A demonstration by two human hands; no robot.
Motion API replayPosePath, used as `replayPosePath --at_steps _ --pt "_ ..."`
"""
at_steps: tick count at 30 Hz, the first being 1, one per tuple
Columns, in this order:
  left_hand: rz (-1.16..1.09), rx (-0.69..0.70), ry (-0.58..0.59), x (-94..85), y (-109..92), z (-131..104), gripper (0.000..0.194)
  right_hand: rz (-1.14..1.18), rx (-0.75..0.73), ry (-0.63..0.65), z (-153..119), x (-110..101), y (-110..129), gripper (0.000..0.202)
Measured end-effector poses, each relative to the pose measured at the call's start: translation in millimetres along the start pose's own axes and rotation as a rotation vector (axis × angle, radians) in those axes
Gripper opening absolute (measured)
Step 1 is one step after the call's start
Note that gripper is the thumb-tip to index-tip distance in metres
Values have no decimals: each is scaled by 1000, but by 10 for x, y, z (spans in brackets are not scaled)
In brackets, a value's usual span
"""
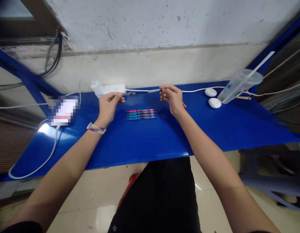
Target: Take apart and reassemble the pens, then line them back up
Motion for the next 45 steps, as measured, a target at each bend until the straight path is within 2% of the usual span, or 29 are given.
replayPosePath --at_steps 14,20,29,38,45 --pt "8 -22 -8 7 -2 -2 9 9 9 -16 0 8 7 17" --pt "18 -11 -3 7 4 1 10 -21 4 -2 4 1 -7 10" --pt "0 -15 1 3 7 -8 11 -1 13 -13 -6 8 4 17" --pt "9 -20 8 11 8 -5 11 -15 1 -4 -1 10 0 9" --pt "-5 -19 5 10 5 -9 12 16 7 -10 2 0 0 15"
Point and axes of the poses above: each hand's wrist, its own z-axis towards the middle knuckle, its own x-axis out of the palm, y = z × x, the point moved 6 cm from there along z, towards the middle knuckle, and after that the axes turned 1 degree about x, right-handed, at the moved point
